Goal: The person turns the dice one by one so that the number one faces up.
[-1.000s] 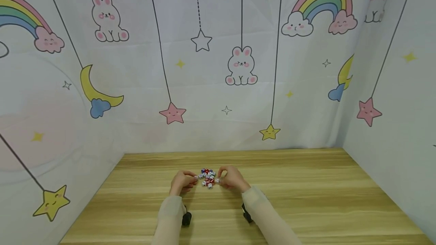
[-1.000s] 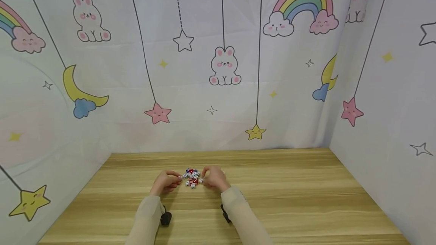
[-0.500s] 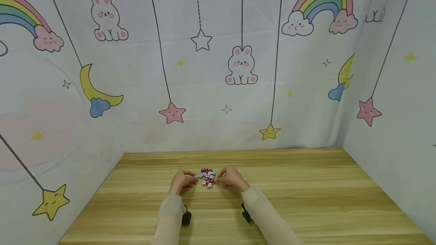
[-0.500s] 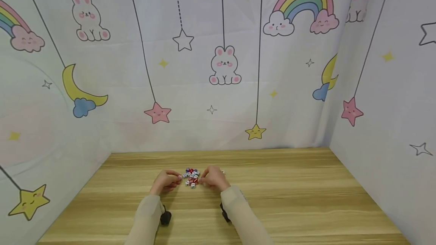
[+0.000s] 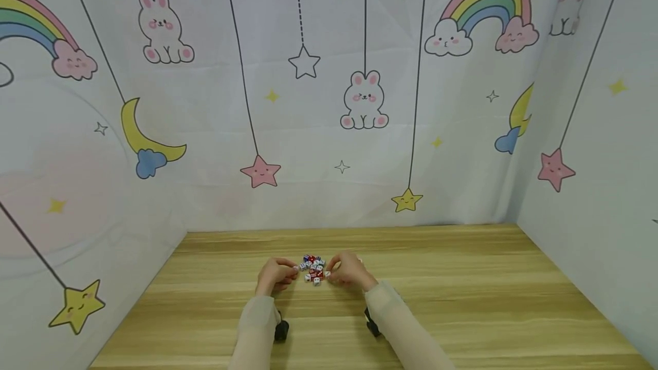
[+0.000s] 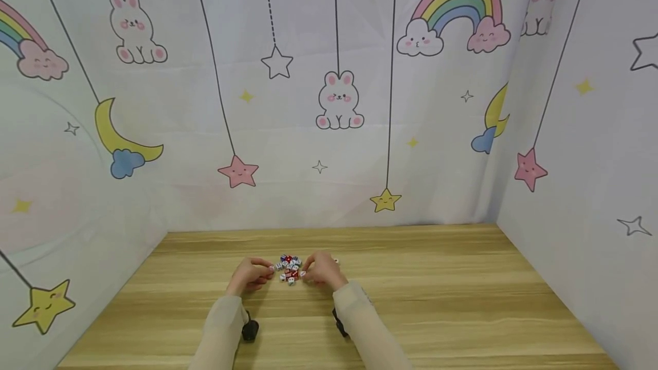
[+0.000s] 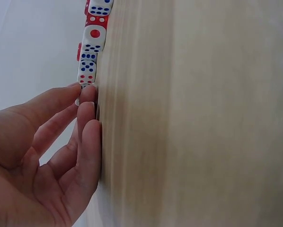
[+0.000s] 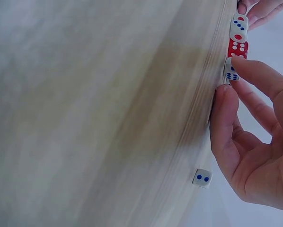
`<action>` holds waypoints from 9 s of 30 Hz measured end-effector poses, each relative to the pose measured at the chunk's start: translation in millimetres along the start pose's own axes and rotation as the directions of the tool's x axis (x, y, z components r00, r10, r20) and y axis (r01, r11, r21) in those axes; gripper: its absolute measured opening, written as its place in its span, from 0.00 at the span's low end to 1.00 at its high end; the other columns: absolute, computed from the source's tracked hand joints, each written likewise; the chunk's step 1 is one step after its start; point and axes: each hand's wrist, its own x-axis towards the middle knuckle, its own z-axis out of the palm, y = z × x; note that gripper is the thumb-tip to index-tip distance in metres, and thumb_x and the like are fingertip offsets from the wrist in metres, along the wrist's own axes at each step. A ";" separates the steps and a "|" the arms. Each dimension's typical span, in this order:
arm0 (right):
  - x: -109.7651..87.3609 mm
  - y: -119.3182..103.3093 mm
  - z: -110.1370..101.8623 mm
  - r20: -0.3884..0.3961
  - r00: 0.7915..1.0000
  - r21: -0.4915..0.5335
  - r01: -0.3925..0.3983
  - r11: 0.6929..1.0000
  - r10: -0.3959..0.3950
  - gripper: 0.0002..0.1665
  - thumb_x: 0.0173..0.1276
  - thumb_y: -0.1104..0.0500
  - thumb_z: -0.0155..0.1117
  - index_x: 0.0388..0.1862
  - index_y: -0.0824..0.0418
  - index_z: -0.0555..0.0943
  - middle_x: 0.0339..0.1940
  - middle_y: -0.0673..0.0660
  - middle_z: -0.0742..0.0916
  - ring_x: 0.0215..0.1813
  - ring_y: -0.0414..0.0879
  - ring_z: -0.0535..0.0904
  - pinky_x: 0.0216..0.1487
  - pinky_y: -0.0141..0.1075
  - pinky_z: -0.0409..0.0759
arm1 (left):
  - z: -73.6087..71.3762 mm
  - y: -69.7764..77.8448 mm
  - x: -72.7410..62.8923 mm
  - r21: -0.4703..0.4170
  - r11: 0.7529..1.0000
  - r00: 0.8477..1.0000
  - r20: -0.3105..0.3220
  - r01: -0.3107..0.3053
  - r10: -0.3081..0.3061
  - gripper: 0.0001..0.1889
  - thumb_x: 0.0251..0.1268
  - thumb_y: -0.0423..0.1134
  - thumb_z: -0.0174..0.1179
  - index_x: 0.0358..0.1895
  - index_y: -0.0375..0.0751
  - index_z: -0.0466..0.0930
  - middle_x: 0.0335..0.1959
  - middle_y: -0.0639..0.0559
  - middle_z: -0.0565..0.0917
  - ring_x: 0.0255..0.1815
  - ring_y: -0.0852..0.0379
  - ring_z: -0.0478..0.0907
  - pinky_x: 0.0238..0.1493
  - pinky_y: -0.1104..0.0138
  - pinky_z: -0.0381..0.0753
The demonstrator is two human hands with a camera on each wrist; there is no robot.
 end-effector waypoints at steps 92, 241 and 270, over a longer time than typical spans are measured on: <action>-4.8 22.9 -14.5 -0.076 0.997 0.007 0.002 1.000 -0.001 0.07 0.53 0.66 0.65 0.31 0.65 0.78 0.09 0.53 0.75 0.09 0.38 0.64 0.10 0.27 0.64 | -1.0 0.0 -0.9 0.009 1.000 1.000 0.022 -0.001 0.001 0.10 0.55 0.38 0.60 0.39 0.37 0.81 0.24 0.49 0.84 0.17 0.62 0.74 0.19 0.69 0.75; -11.5 7.5 -11.2 0.021 1.000 -0.097 0.020 0.995 -0.018 0.07 0.51 0.63 0.67 0.30 0.58 0.80 0.24 0.51 0.81 0.16 0.39 0.70 0.14 0.30 0.70 | -1.7 1.2 1.5 -0.011 1.000 1.000 0.030 0.008 -0.007 0.09 0.54 0.37 0.61 0.37 0.38 0.81 0.20 0.52 0.83 0.14 0.63 0.73 0.17 0.70 0.74; -5.4 4.3 -14.3 -0.205 0.978 -0.346 -0.040 0.937 -0.034 0.13 0.51 0.60 0.67 0.37 0.59 0.79 0.21 0.52 0.79 0.21 0.41 0.67 0.18 0.32 0.62 | -2.0 0.2 1.4 -0.008 1.000 1.000 0.030 0.003 -0.003 0.09 0.55 0.37 0.60 0.38 0.37 0.81 0.21 0.51 0.84 0.14 0.63 0.72 0.17 0.70 0.74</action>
